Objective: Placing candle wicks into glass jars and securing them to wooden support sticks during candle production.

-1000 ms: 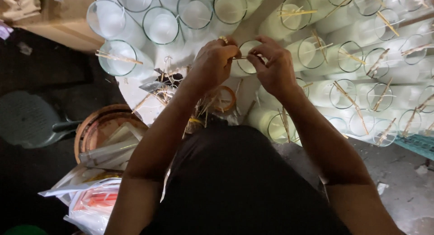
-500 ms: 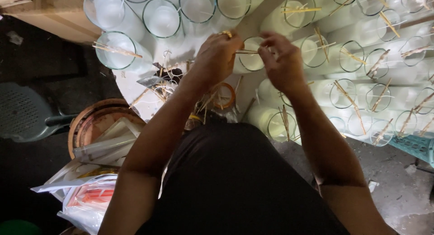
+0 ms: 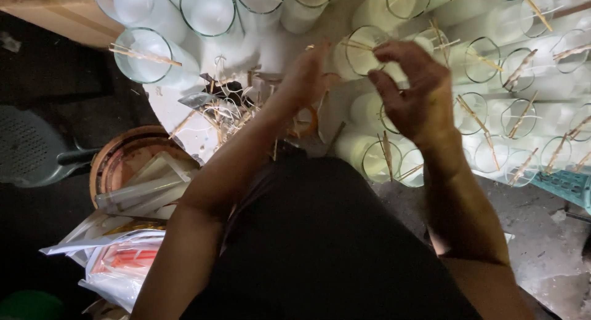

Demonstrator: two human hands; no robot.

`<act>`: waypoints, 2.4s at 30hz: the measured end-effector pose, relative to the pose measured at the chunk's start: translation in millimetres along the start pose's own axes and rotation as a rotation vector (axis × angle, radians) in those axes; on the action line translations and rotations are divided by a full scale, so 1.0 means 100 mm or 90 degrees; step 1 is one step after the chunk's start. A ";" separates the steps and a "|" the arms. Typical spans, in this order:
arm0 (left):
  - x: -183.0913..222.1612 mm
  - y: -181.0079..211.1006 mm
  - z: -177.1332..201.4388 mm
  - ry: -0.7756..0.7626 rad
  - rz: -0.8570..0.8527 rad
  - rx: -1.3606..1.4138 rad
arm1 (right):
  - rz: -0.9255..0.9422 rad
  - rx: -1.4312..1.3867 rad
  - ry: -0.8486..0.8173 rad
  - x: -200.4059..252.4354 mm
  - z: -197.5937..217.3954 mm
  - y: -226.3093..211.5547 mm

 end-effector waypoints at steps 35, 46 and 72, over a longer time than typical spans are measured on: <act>1.49 -1.00 1.37 0.272 0.156 0.222 | -0.115 0.022 -0.188 0.65 -2.23 -0.04; 1.72 -1.15 1.06 0.155 0.160 0.239 | -0.324 -0.050 -0.364 0.67 -2.03 -0.03; 1.15 -0.05 0.83 0.082 0.048 0.284 | -0.148 0.053 -0.099 0.02 -0.97 -0.65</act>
Point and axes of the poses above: each hand's wrist, its own x-axis away from the middle knuckle, its own z-axis out of the back of the hand, y = z × x, the point moved 1 cm from there along -x, towards the middle knuckle, and after that the axes turned 15 degrees about z, right-handed, at the moved point
